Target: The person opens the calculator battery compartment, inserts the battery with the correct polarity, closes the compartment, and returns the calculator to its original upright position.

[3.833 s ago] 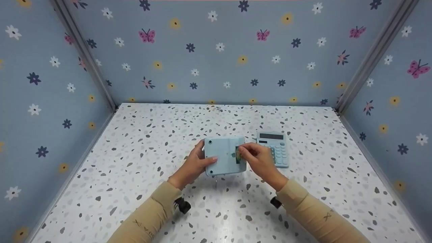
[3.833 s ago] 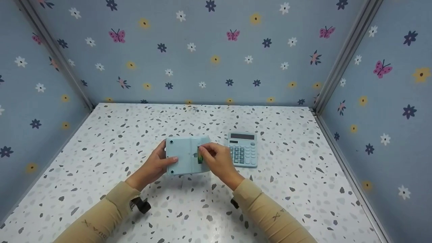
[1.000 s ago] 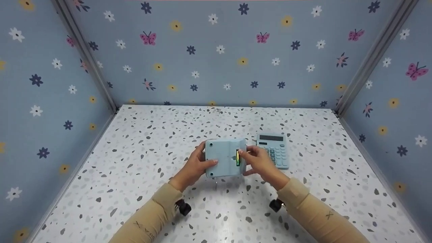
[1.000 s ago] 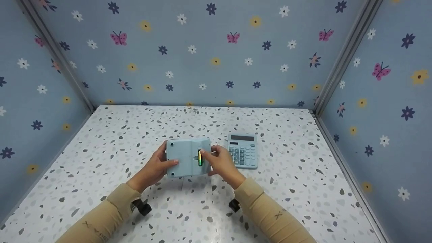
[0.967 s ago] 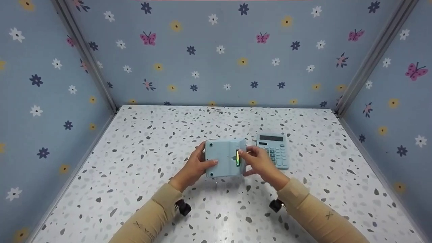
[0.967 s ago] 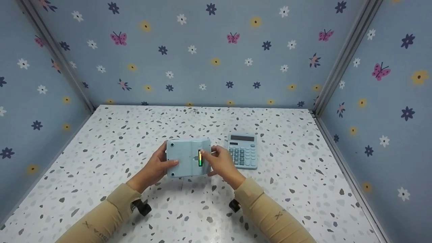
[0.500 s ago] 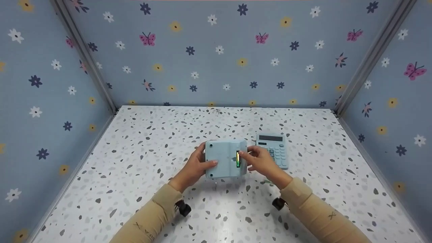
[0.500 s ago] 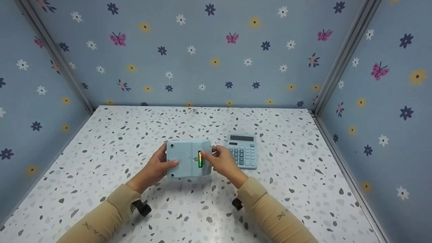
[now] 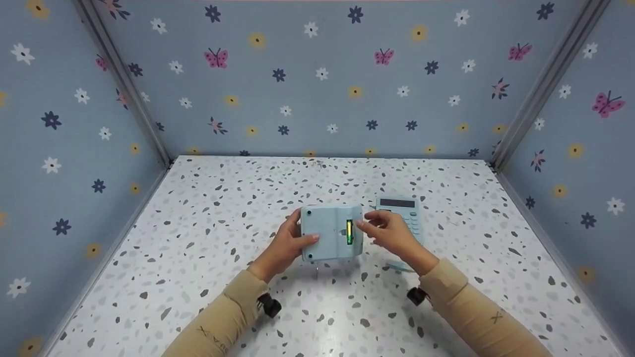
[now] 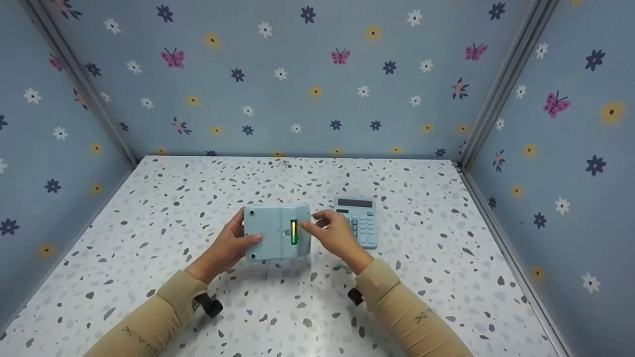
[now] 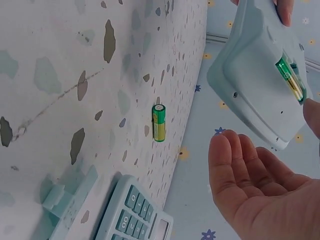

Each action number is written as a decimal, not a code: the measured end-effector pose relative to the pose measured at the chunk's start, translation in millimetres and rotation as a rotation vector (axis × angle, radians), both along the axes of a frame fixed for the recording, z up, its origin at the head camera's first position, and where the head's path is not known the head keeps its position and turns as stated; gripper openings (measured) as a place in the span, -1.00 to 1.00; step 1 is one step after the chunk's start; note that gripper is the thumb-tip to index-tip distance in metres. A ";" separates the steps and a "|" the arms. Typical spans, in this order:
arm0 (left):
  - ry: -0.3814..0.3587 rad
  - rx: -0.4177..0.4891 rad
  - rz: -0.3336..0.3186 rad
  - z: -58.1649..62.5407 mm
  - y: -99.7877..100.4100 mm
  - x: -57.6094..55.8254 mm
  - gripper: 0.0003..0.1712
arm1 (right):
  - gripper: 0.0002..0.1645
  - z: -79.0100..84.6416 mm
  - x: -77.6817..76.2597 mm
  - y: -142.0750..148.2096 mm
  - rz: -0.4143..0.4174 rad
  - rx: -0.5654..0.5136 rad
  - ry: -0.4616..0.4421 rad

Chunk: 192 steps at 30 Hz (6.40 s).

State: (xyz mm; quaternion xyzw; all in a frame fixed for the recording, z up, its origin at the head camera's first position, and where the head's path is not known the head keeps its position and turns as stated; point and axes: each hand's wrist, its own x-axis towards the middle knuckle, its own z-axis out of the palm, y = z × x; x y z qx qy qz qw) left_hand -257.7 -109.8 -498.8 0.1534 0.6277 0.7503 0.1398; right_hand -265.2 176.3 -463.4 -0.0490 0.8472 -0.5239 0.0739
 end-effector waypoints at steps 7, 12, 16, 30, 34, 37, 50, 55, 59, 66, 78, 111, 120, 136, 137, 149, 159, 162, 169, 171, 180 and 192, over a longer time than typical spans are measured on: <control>0.006 0.000 0.002 2.4 -1.4 0.0 -0.11 | -0.34 4.9 0.3 9.9 -0.001 -0.012 -0.010; 0.000 -0.002 0.004 1.7 -3.5 -1.2 -0.07 | -0.38 8.3 0.3 17.2 0.005 0.040 0.021; 0.001 -0.009 0.015 0.2 -4.8 -2.6 -0.09 | -0.43 8.2 -0.4 22.1 0.025 0.070 0.033; -0.010 0.004 0.024 0.0 -6.3 -4.6 -0.11 | -0.48 4.4 3.6 39.8 0.067 0.187 0.082; -0.011 0.007 0.025 0.9 -6.6 -5.1 -0.09 | -0.47 2.4 6.0 46.4 0.090 0.211 0.102; -0.013 0.002 0.025 1.9 -7.4 -5.1 -0.07 | -0.49 0.1 7.9 51.7 0.116 0.230 0.121; -0.005 -0.002 0.038 5.9 -10.6 -5.2 -0.06 | -0.53 -6.0 11.1 64.3 0.190 0.341 0.085; -0.021 -0.013 0.047 5.5 -10.8 -4.5 -0.03 | -0.49 -11.5 12.0 68.5 0.220 0.370 0.086; -0.026 -0.017 0.052 5.0 -10.6 -4.1 -0.05 | -0.47 -15.1 12.7 71.1 0.248 0.399 0.081; -0.031 -0.024 0.052 4.3 -10.9 -3.6 -0.05 | -0.45 -21.0 12.7 73.8 0.275 0.471 0.063; -0.022 -0.009 0.032 1.9 -10.8 -4.0 -0.03 | -0.49 -30.8 10.8 75.8 0.289 0.533 0.027; -0.027 -0.007 0.038 1.2 -14.2 -3.5 -0.05 | -0.73 -34.1 6.8 68.6 0.306 0.580 -0.053; -0.020 -0.007 0.034 -1.7 -13.9 -3.7 -0.05 | -0.72 -34.5 10.2 67.8 0.273 0.564 -0.044; -0.035 -0.005 0.036 -1.8 -11.3 -4.1 -0.01 | -0.72 -24.7 10.4 62.8 0.167 0.371 0.092; -0.037 -0.006 0.038 -1.9 -11.0 -4.3 -0.01 | -0.71 -24.4 10.6 62.2 0.157 0.350 0.104; -0.036 0.005 0.042 -1.1 -6.7 -4.7 -0.05 | -0.60 -14.7 13.2 54.7 0.037 0.198 0.155; -0.036 -0.003 0.043 4.8 -1.4 -2.5 -0.02 | -0.62 -8.1 13.7 40.0 -0.030 0.074 0.146; -0.027 0.000 0.035 5.0 0.1 -2.0 -0.03 | -0.62 -6.1 13.7 36.6 -0.051 0.027 0.140; -0.022 0.007 0.031 5.3 2.2 -2.1 -0.03 | -0.62 -2.0 13.3 28.0 -0.090 -0.022 0.104; -0.018 0.009 0.028 5.7 2.9 -2.2 -0.02 | -0.62 -1.1 13.3 25.6 -0.090 -0.027 0.099; -0.017 0.004 0.033 3.7 4.9 -3.7 0.00 | -0.65 -0.2 14.3 12.6 -0.066 -0.085 0.142; -0.001 0.001 0.013 4.7 6.9 -2.5 -0.05 | -0.63 5.8 17.6 -4.0 -0.042 -0.191 0.126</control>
